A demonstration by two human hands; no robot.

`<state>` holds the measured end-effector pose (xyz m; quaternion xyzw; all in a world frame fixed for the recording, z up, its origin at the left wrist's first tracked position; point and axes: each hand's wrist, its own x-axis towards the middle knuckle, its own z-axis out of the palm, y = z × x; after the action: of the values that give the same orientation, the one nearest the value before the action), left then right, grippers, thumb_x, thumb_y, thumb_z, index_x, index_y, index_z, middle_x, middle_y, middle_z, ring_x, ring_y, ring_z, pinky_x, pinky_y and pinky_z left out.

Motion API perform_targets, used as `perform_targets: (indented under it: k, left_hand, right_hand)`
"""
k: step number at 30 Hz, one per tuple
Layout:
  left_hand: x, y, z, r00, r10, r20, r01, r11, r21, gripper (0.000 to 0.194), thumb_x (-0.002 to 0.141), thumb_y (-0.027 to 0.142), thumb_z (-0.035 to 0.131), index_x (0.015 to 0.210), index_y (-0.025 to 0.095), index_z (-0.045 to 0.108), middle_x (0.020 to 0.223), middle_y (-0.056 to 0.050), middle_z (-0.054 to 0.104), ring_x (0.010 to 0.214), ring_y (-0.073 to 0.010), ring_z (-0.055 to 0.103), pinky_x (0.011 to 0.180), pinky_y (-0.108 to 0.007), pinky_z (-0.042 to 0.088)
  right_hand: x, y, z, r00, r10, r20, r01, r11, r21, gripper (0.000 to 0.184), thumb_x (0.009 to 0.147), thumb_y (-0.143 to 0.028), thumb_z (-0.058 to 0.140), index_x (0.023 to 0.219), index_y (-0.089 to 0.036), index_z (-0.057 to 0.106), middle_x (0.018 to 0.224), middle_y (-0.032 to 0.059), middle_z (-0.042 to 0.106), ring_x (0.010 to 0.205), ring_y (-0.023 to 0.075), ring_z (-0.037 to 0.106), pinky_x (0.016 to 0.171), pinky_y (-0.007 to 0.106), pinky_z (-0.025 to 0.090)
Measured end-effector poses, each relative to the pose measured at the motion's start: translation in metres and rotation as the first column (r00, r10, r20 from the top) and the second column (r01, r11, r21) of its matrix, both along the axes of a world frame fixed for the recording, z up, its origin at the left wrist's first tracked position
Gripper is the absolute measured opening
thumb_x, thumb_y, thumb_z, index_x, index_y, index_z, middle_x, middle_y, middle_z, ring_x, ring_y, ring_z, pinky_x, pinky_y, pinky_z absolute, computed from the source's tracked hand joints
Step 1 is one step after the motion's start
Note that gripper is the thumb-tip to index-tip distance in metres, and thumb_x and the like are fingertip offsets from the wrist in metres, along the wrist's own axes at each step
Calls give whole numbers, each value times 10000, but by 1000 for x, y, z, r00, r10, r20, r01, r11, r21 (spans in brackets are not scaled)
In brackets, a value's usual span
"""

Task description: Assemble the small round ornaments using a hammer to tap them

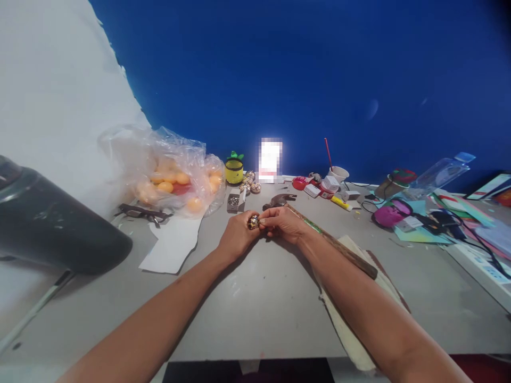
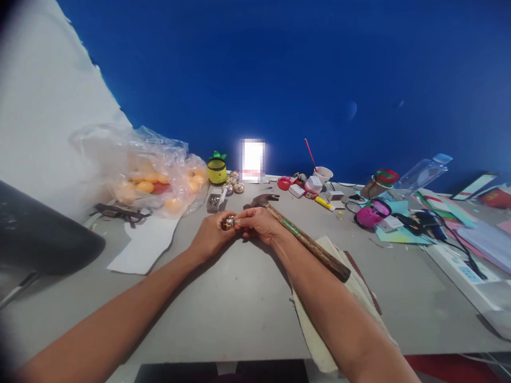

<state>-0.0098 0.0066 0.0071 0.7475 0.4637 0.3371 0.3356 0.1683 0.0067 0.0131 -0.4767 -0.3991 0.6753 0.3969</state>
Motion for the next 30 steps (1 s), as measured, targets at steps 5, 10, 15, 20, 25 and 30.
perform_targets:
  k: [5, 10, 15, 20, 25, 30]
  left_hand:
    - [0, 0, 0, 1000, -6, 28, 6, 1000, -13, 247, 755, 332, 713, 944, 183, 772, 858, -24, 772, 766, -188, 658, 685, -277, 472]
    - [1, 2, -1, 993, 10, 116, 1, 996, -86, 295, 723, 352, 762, 944, 157, 767, 821, -39, 756, 737, -190, 651, 653, -282, 485]
    - [4, 0, -1, 942, -6, 334, 110, 950, -291, 404, 717, 348, 788, 1055, 131, 738, 713, -29, 712, 553, -154, 600, 532, -278, 482]
    - [4, 1, 2, 954, 8, 298, 62, 972, -225, 371, 678, 270, 785, 1027, 148, 765, 759, -28, 738, 666, -183, 656, 615, -291, 523]
    - [4, 0, 2, 949, -9, 317, 91, 966, -244, 339, 674, 277, 793, 980, 133, 772, 784, -30, 744, 664, -158, 628, 624, -275, 502]
    - [4, -3, 7, 877, 48, 478, 168, 901, -400, 496, 642, 255, 842, 1108, 135, 723, 758, -8, 706, 608, -125, 591, 588, -260, 487]
  right_hand:
    - [-4, 0, 3, 999, -30, 30, 30, 1000, -4, 202, 561, -167, 831, 705, -147, 691, 621, 28, 703, 492, 74, 525, 431, 168, 502]
    - [-2, 0, 1, 999, -31, 36, 31, 1000, 5, 248, 550, -175, 841, 718, -172, 659, 618, 20, 704, 493, 80, 516, 428, 178, 502]
    - [5, 0, -3, 997, -3, -81, 6, 999, 35, 404, 558, -369, 940, 752, -179, 642, 601, -20, 663, 472, 64, 476, 419, 170, 460]
    - [-1, -2, -5, 998, -62, -16, 64, 988, 140, 530, 620, -614, 901, 700, -200, 580, 523, -59, 554, 430, 63, 424, 381, 178, 379]
    - [-11, -5, -7, 972, -102, 212, 47, 967, 250, 519, 611, -580, 923, 697, -208, 571, 532, -47, 585, 412, 75, 454, 367, 196, 334]
    - [-9, -2, -10, 986, -129, 109, 96, 960, 264, 605, 604, -713, 877, 695, -217, 542, 516, -66, 537, 413, 75, 423, 373, 203, 333]
